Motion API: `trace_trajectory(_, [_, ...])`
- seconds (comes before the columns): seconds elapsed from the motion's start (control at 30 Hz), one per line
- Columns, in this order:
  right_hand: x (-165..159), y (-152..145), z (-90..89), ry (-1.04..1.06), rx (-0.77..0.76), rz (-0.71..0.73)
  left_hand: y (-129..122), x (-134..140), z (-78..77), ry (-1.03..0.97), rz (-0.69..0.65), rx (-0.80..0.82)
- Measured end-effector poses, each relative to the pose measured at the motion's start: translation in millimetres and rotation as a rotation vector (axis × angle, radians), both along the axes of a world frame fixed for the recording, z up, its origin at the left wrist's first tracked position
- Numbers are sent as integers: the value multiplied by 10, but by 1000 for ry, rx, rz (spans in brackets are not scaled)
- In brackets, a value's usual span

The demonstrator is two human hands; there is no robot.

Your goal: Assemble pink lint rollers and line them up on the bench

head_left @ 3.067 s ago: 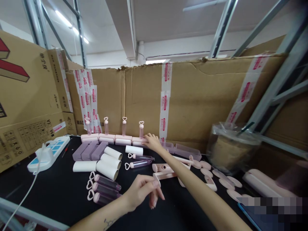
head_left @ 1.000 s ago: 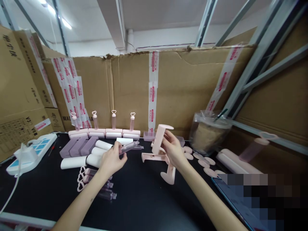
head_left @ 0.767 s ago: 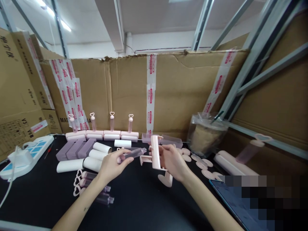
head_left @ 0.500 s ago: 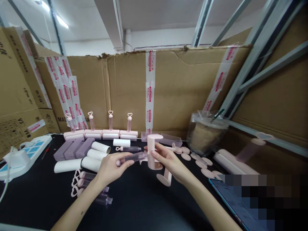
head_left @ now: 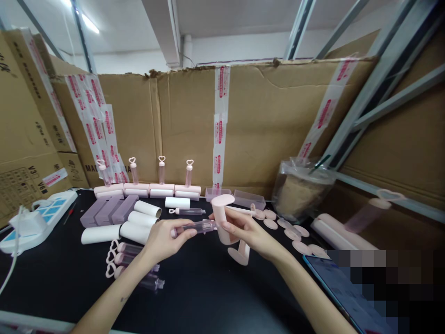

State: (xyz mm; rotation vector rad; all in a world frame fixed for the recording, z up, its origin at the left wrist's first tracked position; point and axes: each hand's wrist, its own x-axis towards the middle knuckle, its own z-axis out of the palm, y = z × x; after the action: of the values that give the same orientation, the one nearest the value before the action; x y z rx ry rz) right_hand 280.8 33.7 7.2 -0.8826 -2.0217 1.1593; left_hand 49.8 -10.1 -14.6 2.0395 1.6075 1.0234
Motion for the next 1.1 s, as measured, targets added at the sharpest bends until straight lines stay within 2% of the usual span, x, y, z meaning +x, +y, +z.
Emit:
trace_trajectory(0.17, [-13, -3, -30, 34, 76, 7, 47, -19, -42, -98, -45, -50])
trace_trajectory(0.3, [-31, -5, -54, 65, 114, -3, 101, -31, -92, -197, -151, -131])
trace_trajectory(0.57, [-50, 50, -138, -3, 244, -54, 168, 3, -187, -450, -346, -256])
trace_trajectory(0.67, [-57, 45, -141, 23, 224, -46, 153, 17, -155, -510, -346, -340])
trace_trajectory(0.87, [-56, 18, -128, -24, 285, -34, 116, 12, -84, -551, -271, -611])
trace_trajectory(1.1, [-112, -9, -110, -10, 275, 8, 120, 9, -101, -615, -351, -745])
